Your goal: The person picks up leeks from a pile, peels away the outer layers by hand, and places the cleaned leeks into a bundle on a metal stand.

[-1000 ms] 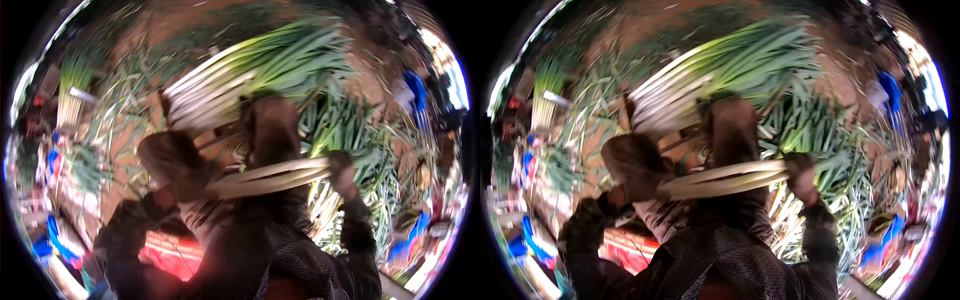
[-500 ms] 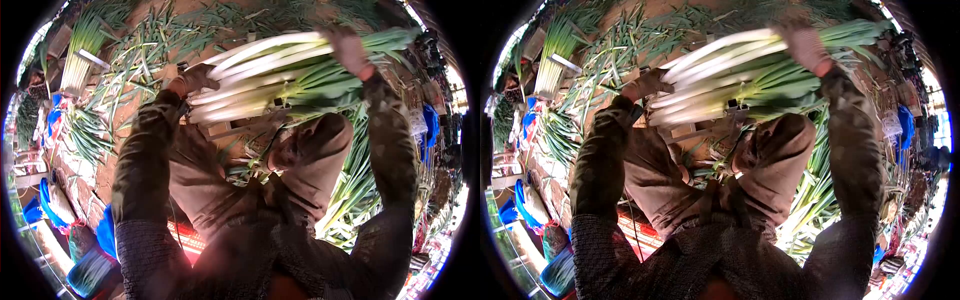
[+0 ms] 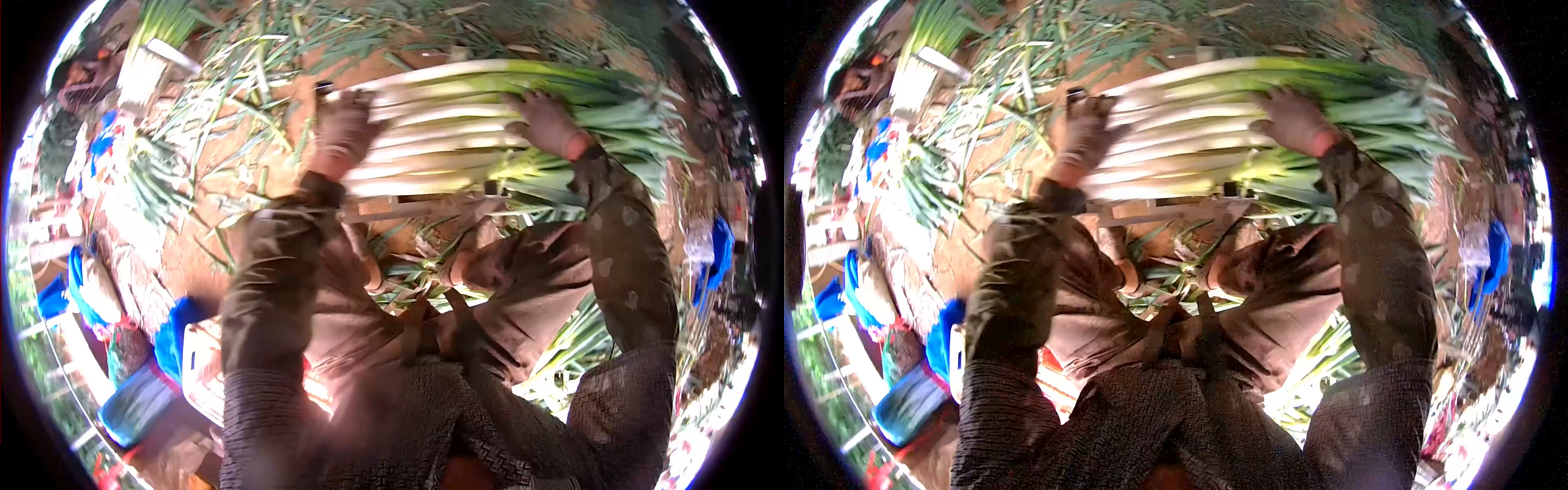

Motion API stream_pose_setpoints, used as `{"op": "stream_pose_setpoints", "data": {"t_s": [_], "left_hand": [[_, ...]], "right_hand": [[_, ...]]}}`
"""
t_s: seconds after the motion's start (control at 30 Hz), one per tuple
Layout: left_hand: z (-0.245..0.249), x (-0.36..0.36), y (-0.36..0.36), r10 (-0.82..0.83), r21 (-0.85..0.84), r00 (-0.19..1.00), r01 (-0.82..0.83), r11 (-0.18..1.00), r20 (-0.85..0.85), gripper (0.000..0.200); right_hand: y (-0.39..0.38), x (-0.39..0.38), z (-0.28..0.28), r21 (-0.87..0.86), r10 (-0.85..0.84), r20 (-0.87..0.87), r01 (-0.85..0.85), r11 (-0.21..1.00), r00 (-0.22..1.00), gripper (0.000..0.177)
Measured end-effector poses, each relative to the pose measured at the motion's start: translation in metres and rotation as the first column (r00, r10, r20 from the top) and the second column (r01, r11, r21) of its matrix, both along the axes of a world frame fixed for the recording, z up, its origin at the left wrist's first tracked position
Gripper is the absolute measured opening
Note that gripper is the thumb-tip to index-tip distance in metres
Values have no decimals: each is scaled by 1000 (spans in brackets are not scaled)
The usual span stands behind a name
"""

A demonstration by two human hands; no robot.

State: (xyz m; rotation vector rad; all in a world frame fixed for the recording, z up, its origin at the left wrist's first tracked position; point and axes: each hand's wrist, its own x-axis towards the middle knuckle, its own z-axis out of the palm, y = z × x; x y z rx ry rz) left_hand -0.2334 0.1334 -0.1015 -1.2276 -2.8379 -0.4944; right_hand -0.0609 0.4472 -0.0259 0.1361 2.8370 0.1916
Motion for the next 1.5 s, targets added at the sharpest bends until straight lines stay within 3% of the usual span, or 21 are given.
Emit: {"op": "stream_pose_setpoints", "data": {"t_s": [0.03, 0.07, 0.1, 0.13, 0.2, 0.23, 0.27, 0.3, 0.4, 0.53, 0.6, 0.67, 0.77, 0.9, 1.0, 1.07, 1.17, 1.3, 1.33, 1.4, 1.5], "left_hand": [[-60, 7, 12, -9, 191, 994, 29, 981, -108, 65], [-33, 34, 21, 47, -32, 999, -47, 998, -4, 70], [-50, 45, 29, 17, -95, 1000, -17, 995, -8, 71], [-54, 52, 24, 29, 89, 999, -33, 995, 42, 72], [-55, 61, 22, 35, 84, 990, -47, 995, 134, 72], [-55, 64, 16, 12, 122, 995, -24, 992, 97, 71], [-54, 62, 15, 10, 123, 996, -20, 992, 83, 71], [-53, 52, 14, 9, 120, 998, -15, 993, 55, 70], [-69, 43, 19, -38, 68, 999, 36, 997, 27, 72], [-76, 37, 18, -74, -49, 995, 78, 996, 68, 74], [-65, 45, 11, -55, -24, 997, 57, 998, 61, 74], [-43, 48, 7, -41, 3, 985, 42, 999, 165, 72], [-44, 48, 9, -24, 23, 984, 21, 1000, 178, 71], [-45, 51, 5, -15, 44, 984, 7, 999, 178, 77], [-44, 49, 8, -21, 33, 980, 15, 999, 199, 78], [-35, 49, 8, -18, -23, 978, 23, 999, 209, 79], [-79, 43, 14, -40, 143, 996, 29, 989, 79, 77], [-95, 27, 6, -105, 246, 972, 51, 968, 209, 77], [-98, 25, 6, -106, 228, 966, 51, 972, 237, 77], [-76, 30, 10, -64, 24, 997, 64, 998, 35, 75], [-57, 42, 15, -70, 2, 995, 70, 998, 69, 75]], "right_hand": [[5, -2, -2, 0, 17, 18, -17, 1000, 1000, 66], [6, -6, -5, 1, 32, 37, -32, 999, 999, 67], [2, -7, -5, 20, 49, 45, -50, 999, 998, 67], [-1, -4, -2, 46, 56, 53, -59, 997, 997, 66], [5, 4, 0, 80, 78, 25, -80, 994, 997, 65], [6, 9, -6, 73, 100, -15, -98, 992, 995, 64], [7, 7, -11, 64, 125, -62, -121, 991, 990, 63], [-4, -5, 1, 74, 65, 52, -69, 995, 997, 61], [-6, -9, -1, 45, 16, 49, -19, 999, 999, 61], [19, 13, -16, 115, 268, -146, -253, 961, 952, 63], [16, 9, 12, 43, 221, -20, -220, 975, 975, 66], [33, 16, 33, 124, 146, 43, -150, 981, 988, 65], [111, 40, 5, -7, 255, -188, -261, 965, 949, 56], [137, 55, 0, -31, 189, -318, -210, 977, 929, 55], [129, 50, 1, -34, 86, -239, -97, 995, 967, 52], [127, 49, 14, -2, 111, -198, -113, 994, 974, 51], [162, 57, 17, 6, 139, -186, -140, 990, 973, 55], [179, 97, 43, 59, -18, -125, 26, 998, 992, 60], [180, 105, 50, 71, -56, -122, 65, 995, 991, 61], [189, 117, 55, 76, -112, -119, 122, 990, 987, 64], [191, 127, 42, 72, -192, -111, 200, 977, 975, 68]]}}
